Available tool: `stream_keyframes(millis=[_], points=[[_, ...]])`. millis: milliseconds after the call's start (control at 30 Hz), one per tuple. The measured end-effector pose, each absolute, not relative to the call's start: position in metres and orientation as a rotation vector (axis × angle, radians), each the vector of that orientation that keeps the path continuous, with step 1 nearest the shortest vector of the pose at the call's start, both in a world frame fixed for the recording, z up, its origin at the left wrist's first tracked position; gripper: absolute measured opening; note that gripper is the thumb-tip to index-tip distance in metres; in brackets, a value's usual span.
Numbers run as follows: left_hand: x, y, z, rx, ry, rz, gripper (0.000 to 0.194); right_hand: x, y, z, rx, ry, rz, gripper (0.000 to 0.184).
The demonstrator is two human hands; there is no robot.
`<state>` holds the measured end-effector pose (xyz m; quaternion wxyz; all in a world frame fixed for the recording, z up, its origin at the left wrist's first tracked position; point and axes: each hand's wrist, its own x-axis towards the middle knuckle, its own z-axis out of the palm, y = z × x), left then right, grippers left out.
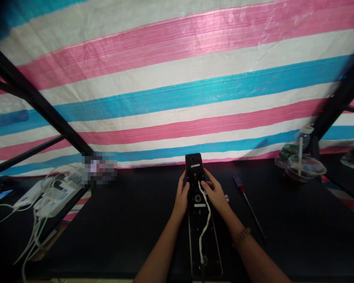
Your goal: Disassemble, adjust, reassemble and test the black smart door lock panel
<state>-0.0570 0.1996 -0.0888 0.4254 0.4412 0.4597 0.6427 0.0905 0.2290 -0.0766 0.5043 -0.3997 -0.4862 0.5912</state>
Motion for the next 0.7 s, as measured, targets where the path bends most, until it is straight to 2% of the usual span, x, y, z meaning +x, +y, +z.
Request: stream_keyframes(millis=[533, 700], points=[[-0.0571, 0.1963, -0.0856, 1.141, 1.152, 1.6, 0.054, 0.0906, 0.229, -0.0804, -0.936, -1.187, 1.429, 0.085], [-0.0572, 0.1967, -0.0866, 1.142, 1.138, 1.602, 0.053, 0.0905, 0.2279, -0.0814, -0.843, -1.191, 1.494, 0.091]])
